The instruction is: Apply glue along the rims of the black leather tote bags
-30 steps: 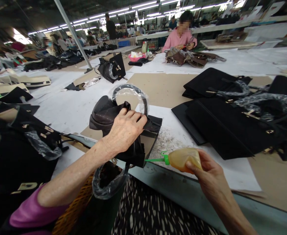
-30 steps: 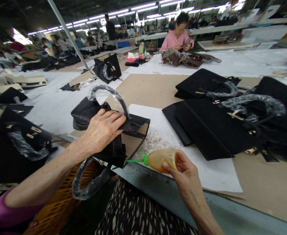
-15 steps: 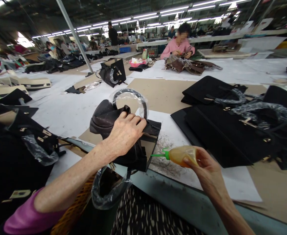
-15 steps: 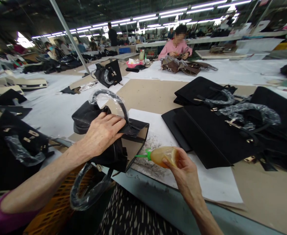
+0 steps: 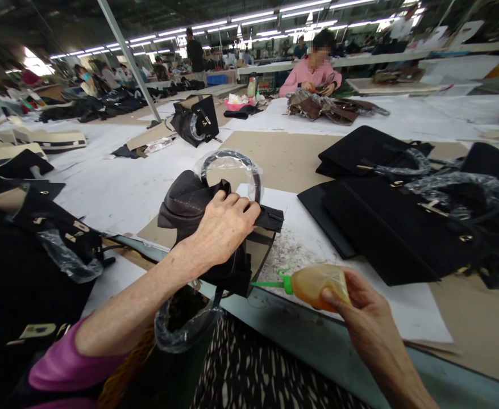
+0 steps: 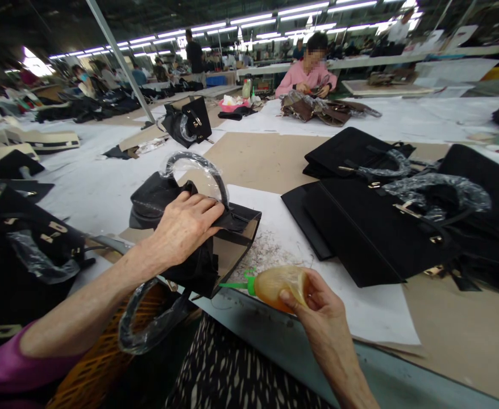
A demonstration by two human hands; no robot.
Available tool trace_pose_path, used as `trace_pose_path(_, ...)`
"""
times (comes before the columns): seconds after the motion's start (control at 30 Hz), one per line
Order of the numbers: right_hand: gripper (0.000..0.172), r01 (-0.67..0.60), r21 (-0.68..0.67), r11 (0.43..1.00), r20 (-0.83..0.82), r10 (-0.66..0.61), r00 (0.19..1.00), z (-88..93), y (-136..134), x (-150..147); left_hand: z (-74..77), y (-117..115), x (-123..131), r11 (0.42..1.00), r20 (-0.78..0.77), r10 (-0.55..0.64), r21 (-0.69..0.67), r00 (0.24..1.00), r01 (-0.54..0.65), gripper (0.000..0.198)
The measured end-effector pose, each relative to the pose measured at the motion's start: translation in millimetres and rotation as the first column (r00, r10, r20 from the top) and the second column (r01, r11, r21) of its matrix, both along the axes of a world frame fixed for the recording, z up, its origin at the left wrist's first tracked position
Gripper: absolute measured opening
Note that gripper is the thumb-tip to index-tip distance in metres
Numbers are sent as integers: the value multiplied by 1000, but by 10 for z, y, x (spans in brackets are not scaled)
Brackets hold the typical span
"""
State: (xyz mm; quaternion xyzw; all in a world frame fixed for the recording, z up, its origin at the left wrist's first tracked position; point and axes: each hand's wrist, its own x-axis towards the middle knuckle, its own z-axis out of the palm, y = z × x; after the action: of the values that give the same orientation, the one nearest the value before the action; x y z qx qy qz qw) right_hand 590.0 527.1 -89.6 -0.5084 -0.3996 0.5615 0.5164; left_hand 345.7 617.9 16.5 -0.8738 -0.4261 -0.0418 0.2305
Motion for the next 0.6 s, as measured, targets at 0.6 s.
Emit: trace_pose_path(0.6, 36, 354, -319, 879, -361, -458, 812, 538, 216, 825, 106, 157, -54, 990, 44, 63, -127, 997, -57, 15)
